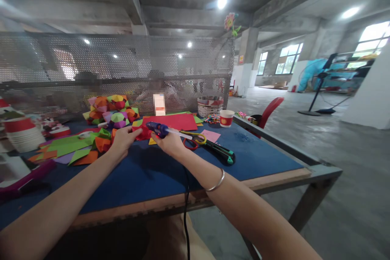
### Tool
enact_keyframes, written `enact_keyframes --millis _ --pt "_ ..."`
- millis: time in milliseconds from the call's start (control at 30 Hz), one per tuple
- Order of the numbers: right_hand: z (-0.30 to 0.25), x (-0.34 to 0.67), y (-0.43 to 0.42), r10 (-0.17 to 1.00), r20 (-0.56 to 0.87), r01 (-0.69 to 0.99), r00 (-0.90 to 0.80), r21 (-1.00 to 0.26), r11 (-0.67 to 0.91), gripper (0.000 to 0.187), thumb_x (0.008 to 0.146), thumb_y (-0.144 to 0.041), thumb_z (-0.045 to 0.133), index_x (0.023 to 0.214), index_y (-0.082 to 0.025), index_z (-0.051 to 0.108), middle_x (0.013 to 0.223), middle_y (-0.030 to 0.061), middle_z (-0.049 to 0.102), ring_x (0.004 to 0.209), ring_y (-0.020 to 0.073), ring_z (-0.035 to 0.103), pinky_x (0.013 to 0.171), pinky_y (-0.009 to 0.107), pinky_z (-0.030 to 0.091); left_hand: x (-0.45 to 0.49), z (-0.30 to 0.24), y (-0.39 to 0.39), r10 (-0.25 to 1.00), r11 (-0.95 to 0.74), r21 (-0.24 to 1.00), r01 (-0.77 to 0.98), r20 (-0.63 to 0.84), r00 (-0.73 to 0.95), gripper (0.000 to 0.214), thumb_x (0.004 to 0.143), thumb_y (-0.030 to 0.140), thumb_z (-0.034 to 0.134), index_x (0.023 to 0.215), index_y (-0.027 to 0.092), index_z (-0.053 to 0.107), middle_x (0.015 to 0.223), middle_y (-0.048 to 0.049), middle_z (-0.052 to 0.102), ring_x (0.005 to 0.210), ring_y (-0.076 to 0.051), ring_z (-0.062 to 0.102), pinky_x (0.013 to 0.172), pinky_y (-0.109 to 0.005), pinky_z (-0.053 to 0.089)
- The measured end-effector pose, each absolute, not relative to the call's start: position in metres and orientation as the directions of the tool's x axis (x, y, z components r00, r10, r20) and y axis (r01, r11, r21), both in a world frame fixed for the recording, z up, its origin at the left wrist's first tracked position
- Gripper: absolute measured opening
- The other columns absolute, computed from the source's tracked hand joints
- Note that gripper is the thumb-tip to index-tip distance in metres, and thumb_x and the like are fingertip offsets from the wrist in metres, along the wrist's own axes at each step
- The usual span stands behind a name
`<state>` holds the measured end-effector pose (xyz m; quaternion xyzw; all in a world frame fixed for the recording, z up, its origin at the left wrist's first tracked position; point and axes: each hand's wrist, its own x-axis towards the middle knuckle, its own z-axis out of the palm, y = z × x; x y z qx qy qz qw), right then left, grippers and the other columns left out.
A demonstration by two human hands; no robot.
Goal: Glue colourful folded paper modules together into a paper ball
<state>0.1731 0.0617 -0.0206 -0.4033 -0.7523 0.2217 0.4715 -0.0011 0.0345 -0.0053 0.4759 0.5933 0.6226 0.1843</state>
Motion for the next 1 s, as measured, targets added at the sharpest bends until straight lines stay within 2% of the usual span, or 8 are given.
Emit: enact_keyframes --millis 233,433,667,1000 --pt "-0.0263 0.1719 0.0634 0.791 0.557 0.345 -0.252 -0.712 0.611 0.012 0.083 -0.034 0.081 0.083 -0.023 0.078 0.085 0.0055 0.081 0.089 0.0281 0.077 0.087 0.038 0.06 0.0045 -0.0007 0.0304 0.794 -0.229 0.91 0.346 0.38 -0.474 0.013 0.059 0.029 0.071 0.054 0.021 0.062 0.048 0.0032 0.054 0.055 -0.016 0.053 0.057 -0.028 0.042" --pt "-0.0281 0.1726 0.0649 0.794 0.564 0.343 -0.228 -0.716 0.608 0.016 0.081 -0.039 0.083 0.082 -0.024 0.079 0.081 0.0047 0.081 0.088 0.0273 0.077 0.086 0.038 0.06 0.0058 -0.0011 0.0306 0.803 -0.23 0.909 0.347 0.379 -0.461 0.013 0.06 0.03 0.072 0.055 0.021 0.064 0.052 0.0014 0.059 0.057 -0.017 0.054 0.058 -0.029 0.042" --pt "-0.0297 0.1721 0.0677 0.801 0.558 0.369 -0.219 -0.713 0.597 0.013 0.081 -0.036 0.082 0.08 -0.024 0.078 0.082 0.005 0.08 0.089 0.0277 0.077 0.085 0.038 0.06 0.0046 -0.0019 0.031 0.807 -0.223 0.902 0.37 0.384 -0.449 0.013 0.061 0.03 0.074 0.057 0.02 0.067 0.052 0.0015 0.059 0.055 -0.016 0.052 0.056 -0.028 0.039" --pt "-0.0299 0.1716 0.0687 0.814 0.539 0.395 -0.217 -0.714 0.578 0.012 0.082 -0.033 0.082 0.08 -0.022 0.077 0.083 0.0063 0.08 0.092 0.0282 0.076 0.086 0.038 0.059 0.0061 -0.0021 0.0299 0.807 -0.227 0.898 0.376 0.39 -0.444 0.009 0.064 0.027 0.073 0.061 0.018 0.074 0.054 0.0009 0.065 0.056 -0.016 0.057 0.057 -0.027 0.044"
